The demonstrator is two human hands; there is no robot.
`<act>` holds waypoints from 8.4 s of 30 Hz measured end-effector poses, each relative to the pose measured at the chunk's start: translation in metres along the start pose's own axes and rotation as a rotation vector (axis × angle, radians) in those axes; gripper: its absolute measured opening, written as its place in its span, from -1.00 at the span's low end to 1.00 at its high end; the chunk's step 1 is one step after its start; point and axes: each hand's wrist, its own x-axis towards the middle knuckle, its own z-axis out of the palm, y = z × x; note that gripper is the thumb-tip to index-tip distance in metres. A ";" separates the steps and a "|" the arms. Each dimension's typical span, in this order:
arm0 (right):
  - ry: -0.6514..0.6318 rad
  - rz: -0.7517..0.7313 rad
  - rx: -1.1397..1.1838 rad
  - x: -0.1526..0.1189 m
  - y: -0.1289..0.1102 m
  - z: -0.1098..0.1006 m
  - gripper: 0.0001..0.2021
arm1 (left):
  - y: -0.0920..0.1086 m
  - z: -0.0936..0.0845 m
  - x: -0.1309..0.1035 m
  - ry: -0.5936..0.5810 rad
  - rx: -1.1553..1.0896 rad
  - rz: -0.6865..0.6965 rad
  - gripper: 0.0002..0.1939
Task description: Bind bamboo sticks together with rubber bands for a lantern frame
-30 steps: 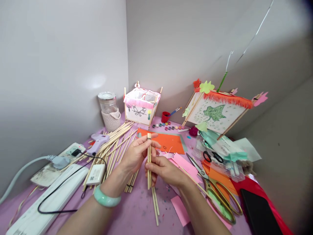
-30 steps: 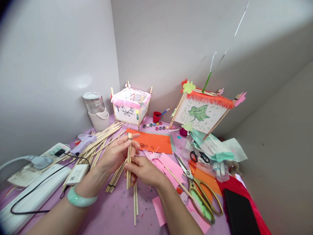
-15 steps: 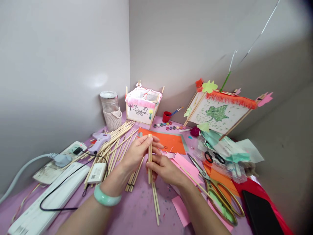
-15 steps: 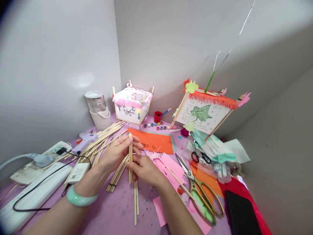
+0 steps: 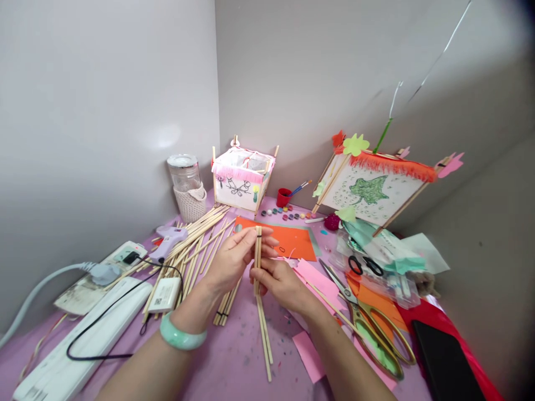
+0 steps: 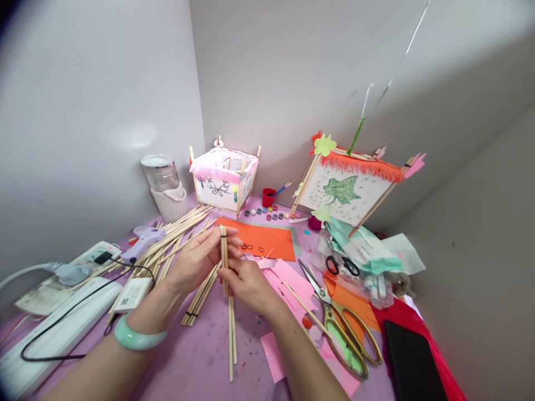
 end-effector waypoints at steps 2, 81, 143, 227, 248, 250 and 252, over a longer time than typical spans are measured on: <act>-0.030 0.019 0.048 0.000 0.002 0.001 -0.75 | 0.000 0.000 0.001 0.021 0.006 -0.023 -0.73; -0.062 0.228 0.312 0.000 0.002 -0.018 -0.67 | -0.014 -0.018 0.011 0.124 0.132 -0.191 -0.70; 0.116 0.223 -0.103 0.002 0.003 -0.013 -0.77 | -0.035 -0.024 0.018 0.191 0.209 -0.121 -0.70; 0.022 0.185 0.272 0.004 0.009 0.011 -0.77 | -0.012 -0.018 0.011 0.142 0.065 -0.229 -0.70; 0.435 -0.091 -0.457 0.000 0.002 0.023 -0.72 | 0.001 -0.019 0.009 0.274 0.020 -0.015 -0.71; 0.459 -0.113 -0.484 -0.001 0.004 0.024 -0.72 | 0.001 -0.015 0.008 0.271 0.014 -0.026 -0.71; 0.481 -0.144 -0.513 -0.001 0.005 0.026 -0.75 | 0.001 -0.012 0.007 0.274 0.003 -0.027 -0.71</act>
